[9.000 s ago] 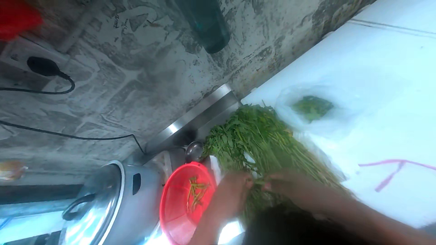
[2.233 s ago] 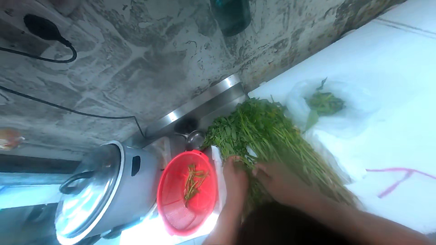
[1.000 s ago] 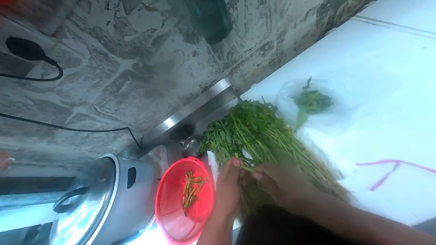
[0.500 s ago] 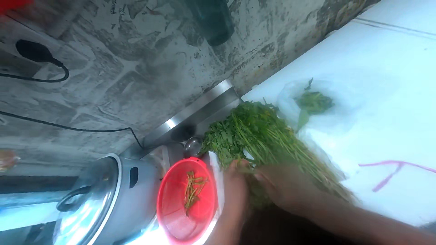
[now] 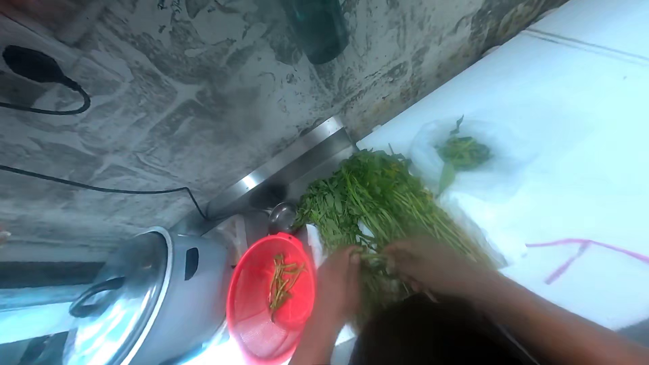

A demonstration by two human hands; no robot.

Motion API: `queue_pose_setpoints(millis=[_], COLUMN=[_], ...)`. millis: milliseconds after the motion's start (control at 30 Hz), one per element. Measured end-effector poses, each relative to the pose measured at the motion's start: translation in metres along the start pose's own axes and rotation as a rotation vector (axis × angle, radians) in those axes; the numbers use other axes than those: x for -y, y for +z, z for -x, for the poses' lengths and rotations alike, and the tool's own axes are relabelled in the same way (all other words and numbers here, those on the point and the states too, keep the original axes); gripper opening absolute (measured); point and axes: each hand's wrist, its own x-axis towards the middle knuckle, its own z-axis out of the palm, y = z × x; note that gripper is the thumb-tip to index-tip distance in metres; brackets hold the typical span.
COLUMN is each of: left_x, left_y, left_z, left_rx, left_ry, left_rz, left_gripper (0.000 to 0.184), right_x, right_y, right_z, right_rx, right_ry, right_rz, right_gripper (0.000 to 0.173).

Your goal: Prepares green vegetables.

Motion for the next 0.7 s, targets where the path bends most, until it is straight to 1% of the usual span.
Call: queue_pose_setpoints(millis=[67,167,233,300,333,367,400,467,500,533,567,600,633,667,700], left_x=[0.006,0.003,0.001,-0.004,-0.008,-0.013,-0.018,-0.020,-0.016,-0.006,0.007,0.013,0.009,-0.001,-0.001], left_y=[-0.004,-0.002,0.002,0.005,0.007,0.010,0.014,0.020,0.019,0.018,0.019,0.017,0.014,0.010,0.012], left_z=[0.001,0.004,0.003,0.003,0.004,0.005,0.006,0.004,0.001,-0.002,-0.002,-0.003,-0.012,-0.021,-0.024], left_rx=[0.045,0.185,0.197,0.173,0.155,0.136,0.100,0.006,-0.040,-0.078,-0.129,-0.149,-0.119,-0.029,0.116], left_ry=[0.036,0.108,0.148,0.093,0.023,-0.080,-0.197,-0.458,-0.603,-0.738,-0.856,-0.925,-0.956,-0.965,-0.902], left_rz=[-0.056,-0.091,-0.098,-0.107,-0.096,-0.031,0.096,0.520,0.708,0.803,0.813,0.780,0.729,0.671,0.575], left_gripper=[0.037,0.034,0.033,0.032,0.032,0.032,0.032,0.028,0.026,0.023,0.024,0.024,0.023,0.024,0.026], right_x=[-0.004,-0.005,-0.007,-0.009,-0.007,-0.005,-0.006,-0.011,-0.009,0.000,0.013,0.026,0.043,0.060,0.074], right_y=[-0.004,0.000,0.005,0.011,0.016,0.023,0.034,0.051,0.056,0.061,0.068,0.077,0.083,0.089,0.097], right_z=[0.002,0.000,-0.005,-0.008,-0.009,-0.007,-0.007,-0.009,-0.007,0.000,0.011,0.017,0.014,0.006,-0.007], right_rx=[-0.002,0.059,0.062,0.013,-0.022,-0.067,-0.154,-0.351,-0.397,-0.396,-0.351,-0.335,-0.344,-0.357,-0.351], right_ry=[0.010,-0.006,-0.043,-0.072,-0.099,-0.153,-0.262,-0.579,-0.769,-0.943,-1.078,-1.199,-1.298,-1.352,-1.358], right_rz=[0.048,0.017,0.002,0.075,0.161,0.264,0.373,0.543,0.597,0.635,0.617,0.556,0.488,0.459,0.471], right_gripper=[0.030,0.030,0.029,0.032,0.035,0.037,0.038,0.035,0.032,0.029,0.029,0.029,0.030,0.029,0.028])
